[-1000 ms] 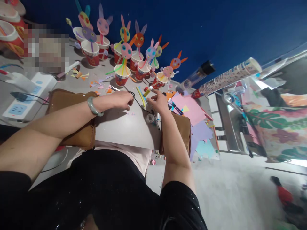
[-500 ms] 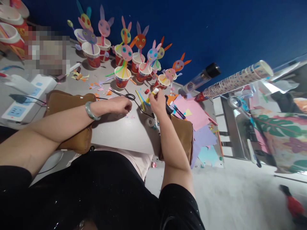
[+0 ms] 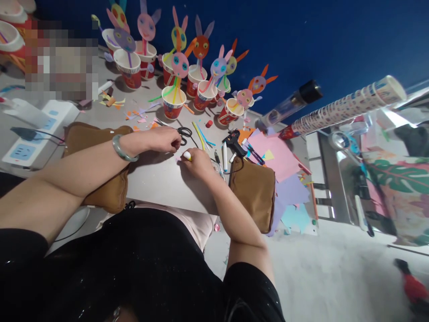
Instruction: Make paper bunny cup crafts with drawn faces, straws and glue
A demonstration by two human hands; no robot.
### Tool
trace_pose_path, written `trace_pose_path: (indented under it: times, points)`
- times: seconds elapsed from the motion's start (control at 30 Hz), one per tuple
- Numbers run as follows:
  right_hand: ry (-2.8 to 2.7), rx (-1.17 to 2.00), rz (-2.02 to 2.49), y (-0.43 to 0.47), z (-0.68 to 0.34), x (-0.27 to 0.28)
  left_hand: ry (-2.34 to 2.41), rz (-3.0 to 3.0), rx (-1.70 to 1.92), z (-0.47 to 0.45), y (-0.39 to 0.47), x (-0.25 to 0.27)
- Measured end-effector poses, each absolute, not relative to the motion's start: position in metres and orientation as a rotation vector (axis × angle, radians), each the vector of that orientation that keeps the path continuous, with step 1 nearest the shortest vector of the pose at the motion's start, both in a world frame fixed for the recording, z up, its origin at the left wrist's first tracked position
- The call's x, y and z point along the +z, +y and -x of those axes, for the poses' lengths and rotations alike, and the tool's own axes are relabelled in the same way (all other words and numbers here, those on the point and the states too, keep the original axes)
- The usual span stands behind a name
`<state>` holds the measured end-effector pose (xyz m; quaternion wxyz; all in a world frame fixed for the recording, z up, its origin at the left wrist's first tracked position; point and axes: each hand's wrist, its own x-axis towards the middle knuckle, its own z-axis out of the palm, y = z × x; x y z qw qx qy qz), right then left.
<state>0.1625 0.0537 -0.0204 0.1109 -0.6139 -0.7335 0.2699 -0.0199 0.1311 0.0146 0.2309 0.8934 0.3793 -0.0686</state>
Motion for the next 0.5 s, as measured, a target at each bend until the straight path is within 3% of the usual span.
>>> trace_pose_path:
  times: [0.2,0.5]
  points:
    - [-2.27,0.657,1.897,0.061,-0.147,-0.027,1.075,-2.441,-0.222,0.023,0.132,0.02]
    - [-2.299,0.736,1.94,0.063,-0.143,-0.02,1.084,-2.348,-0.206,0.023,0.133,0.022]
